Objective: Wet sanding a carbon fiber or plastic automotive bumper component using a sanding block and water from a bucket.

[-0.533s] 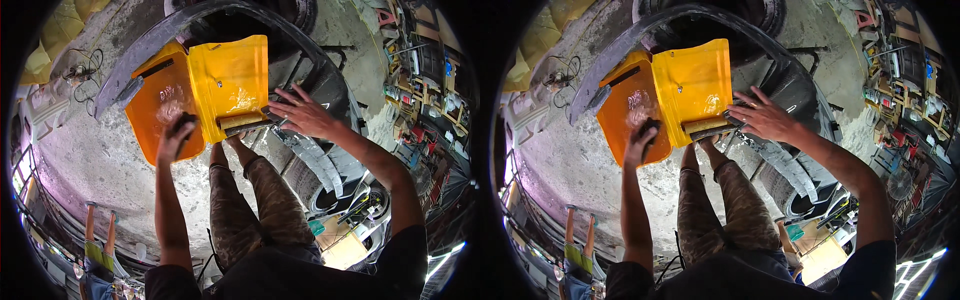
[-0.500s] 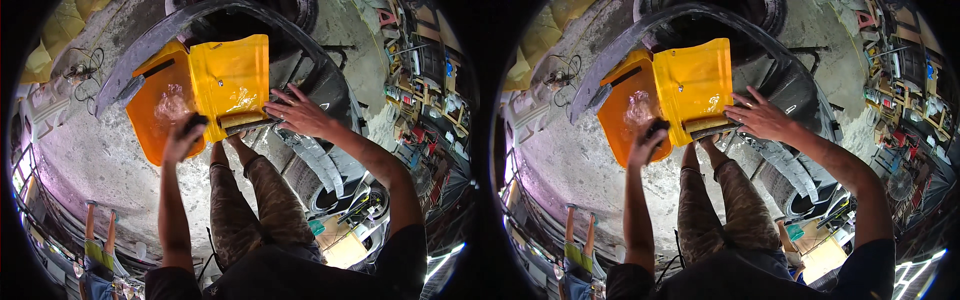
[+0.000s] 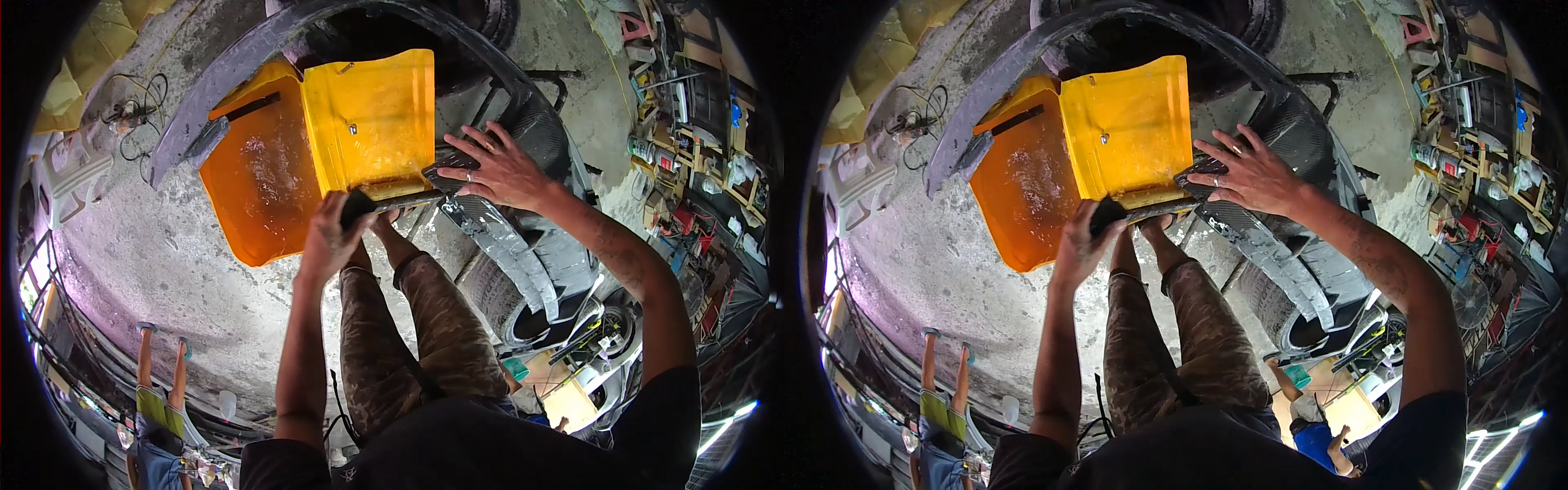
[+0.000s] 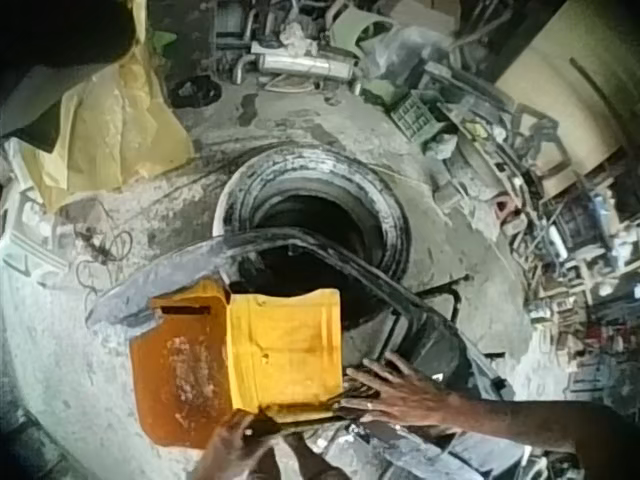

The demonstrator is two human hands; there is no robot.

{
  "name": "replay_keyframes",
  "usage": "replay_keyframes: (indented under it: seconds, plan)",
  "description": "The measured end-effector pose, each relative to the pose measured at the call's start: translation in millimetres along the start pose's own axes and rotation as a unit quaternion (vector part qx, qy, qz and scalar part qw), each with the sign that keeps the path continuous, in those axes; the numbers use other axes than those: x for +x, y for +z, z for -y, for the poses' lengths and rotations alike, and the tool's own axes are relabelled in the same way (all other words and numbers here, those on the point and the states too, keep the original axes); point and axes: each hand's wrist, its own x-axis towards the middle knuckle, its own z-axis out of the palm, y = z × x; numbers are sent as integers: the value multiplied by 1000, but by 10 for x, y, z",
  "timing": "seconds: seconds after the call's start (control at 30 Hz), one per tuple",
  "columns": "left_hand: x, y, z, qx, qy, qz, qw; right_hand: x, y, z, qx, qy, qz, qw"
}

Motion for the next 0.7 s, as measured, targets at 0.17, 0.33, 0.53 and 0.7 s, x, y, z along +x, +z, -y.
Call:
replay_keyframes:
  seconds: [0.17, 0.33, 0.53, 0.7]
  plan:
    - [-145, -198, 157, -61, -78, -30, 995, 220, -11, -3, 39, -23, 34, 998]
    - [-183, 110, 134, -116, -113, -77, 984, 584, -171, -75, 221, 40, 77, 971]
    - [-331, 532, 52, -143, -127, -120, 974, 897, -103, -187, 264, 71, 156, 949]
    - [-428, 669, -13, -186, -112, -126, 968, 809, -10, -117, 194, 61, 85, 975]
